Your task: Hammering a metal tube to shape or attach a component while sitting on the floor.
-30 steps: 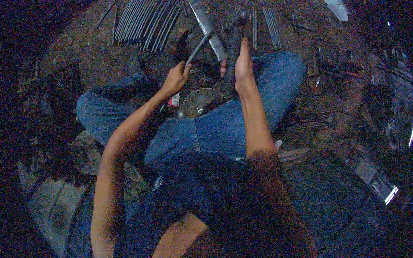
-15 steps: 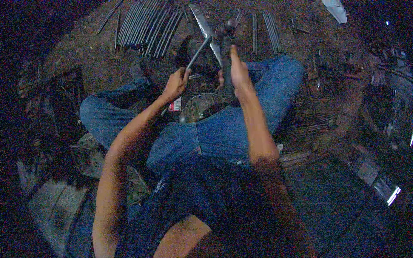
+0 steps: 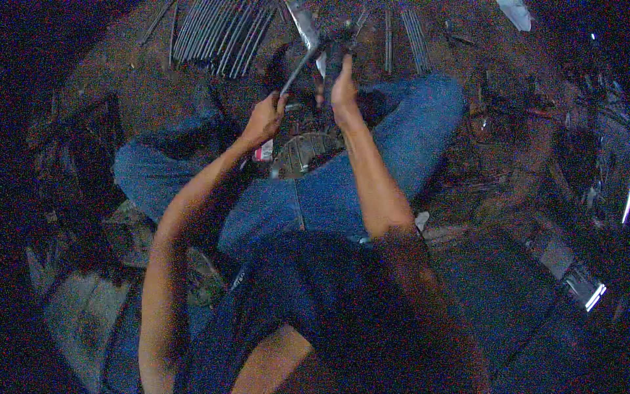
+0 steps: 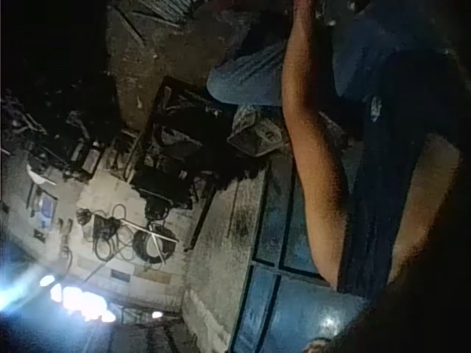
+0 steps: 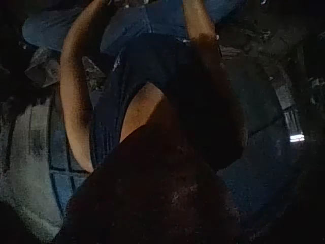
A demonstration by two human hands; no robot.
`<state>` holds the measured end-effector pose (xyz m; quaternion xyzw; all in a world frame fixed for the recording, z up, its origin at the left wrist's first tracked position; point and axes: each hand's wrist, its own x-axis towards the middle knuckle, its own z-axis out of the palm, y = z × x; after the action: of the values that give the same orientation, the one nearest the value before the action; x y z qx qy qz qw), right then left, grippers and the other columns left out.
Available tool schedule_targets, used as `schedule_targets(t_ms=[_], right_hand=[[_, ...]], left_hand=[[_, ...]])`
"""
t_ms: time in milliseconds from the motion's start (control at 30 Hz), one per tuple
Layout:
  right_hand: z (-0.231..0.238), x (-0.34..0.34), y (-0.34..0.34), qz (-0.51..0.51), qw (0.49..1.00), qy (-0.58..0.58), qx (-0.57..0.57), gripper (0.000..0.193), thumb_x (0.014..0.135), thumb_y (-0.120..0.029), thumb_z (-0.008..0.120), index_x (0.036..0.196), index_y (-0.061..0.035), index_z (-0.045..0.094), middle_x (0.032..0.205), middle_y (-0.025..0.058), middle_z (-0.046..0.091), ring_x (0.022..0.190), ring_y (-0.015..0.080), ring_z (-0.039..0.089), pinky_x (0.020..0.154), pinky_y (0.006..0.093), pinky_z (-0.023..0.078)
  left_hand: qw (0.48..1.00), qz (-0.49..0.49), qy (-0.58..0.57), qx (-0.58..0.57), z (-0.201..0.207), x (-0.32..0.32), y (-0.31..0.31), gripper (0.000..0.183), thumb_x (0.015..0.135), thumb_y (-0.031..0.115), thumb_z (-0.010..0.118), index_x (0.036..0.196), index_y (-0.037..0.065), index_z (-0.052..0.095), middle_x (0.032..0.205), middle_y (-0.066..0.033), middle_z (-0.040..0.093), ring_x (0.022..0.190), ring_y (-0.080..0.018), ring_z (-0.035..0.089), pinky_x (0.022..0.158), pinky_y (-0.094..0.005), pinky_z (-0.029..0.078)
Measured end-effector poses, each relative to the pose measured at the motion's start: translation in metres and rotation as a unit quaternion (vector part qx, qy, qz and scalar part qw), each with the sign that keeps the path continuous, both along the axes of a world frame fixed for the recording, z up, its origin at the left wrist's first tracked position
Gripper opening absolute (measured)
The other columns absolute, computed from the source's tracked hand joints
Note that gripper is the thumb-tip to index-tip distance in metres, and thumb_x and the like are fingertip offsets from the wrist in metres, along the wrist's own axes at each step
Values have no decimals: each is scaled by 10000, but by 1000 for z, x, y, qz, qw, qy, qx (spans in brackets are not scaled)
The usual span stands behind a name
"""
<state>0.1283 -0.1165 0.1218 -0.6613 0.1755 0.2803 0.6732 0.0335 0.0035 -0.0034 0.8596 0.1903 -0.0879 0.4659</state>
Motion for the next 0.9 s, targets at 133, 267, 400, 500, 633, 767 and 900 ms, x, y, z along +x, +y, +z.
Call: schedule_targets(t_ms=[133, 267, 400, 500, 633, 767, 900], right_hand=[[-26, 4, -53, -12, 997, 21, 74, 680, 902, -634, 180, 813, -79, 563, 548, 38, 498, 434, 152, 468, 414, 288, 404], [-23, -8, -75, -21, 998, 49, 41, 644, 884, -654, 252, 795, -75, 520, 541, 42, 473, 425, 155, 453, 417, 291, 395], [-34, -33, -61, -11, 995, 89, -35, 599, 868, -641, 344, 735, -75, 487, 539, 54, 471, 415, 162, 449, 410, 293, 383], [-43, -36, -60, -16, 996, 57, -67, 579, 872, -626, 357, 725, -82, 490, 548, 56, 488, 419, 166, 467, 417, 291, 395], [-28, -28, -58, -17, 996, 85, -37, 605, 870, -648, 336, 786, -74, 506, 549, 46, 488, 415, 154, 467, 418, 288, 406], [42, -11, -55, 3, 998, -53, 35, 636, 870, -669, 285, 816, -76, 508, 555, 46, 489, 423, 147, 468, 418, 276, 404], [131, 30, -61, -66, 948, -296, 100, 650, 852, -685, 301, 776, -76, 516, 543, 48, 478, 428, 165, 480, 412, 284, 409]], left_hand=[[999, -31, 24, 22, -1, 8, 4, 435, 938, 395, 419, 944, -32, 501, 862, -283, 582, 870, -465, 551, 730, -485, 437], [997, 9, -58, -50, -1, 7, -5, 390, 915, 359, 477, 902, -25, 542, 811, -300, 593, 833, -478, 568, 698, -519, 430], [996, 20, -80, -19, -3, -4, -8, 417, 910, 371, 490, 971, -36, 555, 820, -289, 600, 830, -460, 583, 702, -502, 442], [993, 23, -118, 9, -3, -3, -5, 434, 904, 371, 501, 1004, -47, 562, 824, -283, 604, 832, -455, 584, 704, -491, 448], [999, 11, -51, -12, 2, 4, 0, 428, 910, 368, 478, 953, -47, 575, 827, -281, 603, 837, -449, 584, 716, -497, 439], [1000, 13, -19, -22, 8, 2, 2, 419, 918, 365, 447, 895, -36, 566, 811, -287, 594, 840, -457, 574, 721, -507, 426], [999, 31, -14, -19, 9, 0, 1, 411, 919, 352, 446, 863, -43, 546, 806, -291, 589, 843, -466, 564, 715, -508, 420]])
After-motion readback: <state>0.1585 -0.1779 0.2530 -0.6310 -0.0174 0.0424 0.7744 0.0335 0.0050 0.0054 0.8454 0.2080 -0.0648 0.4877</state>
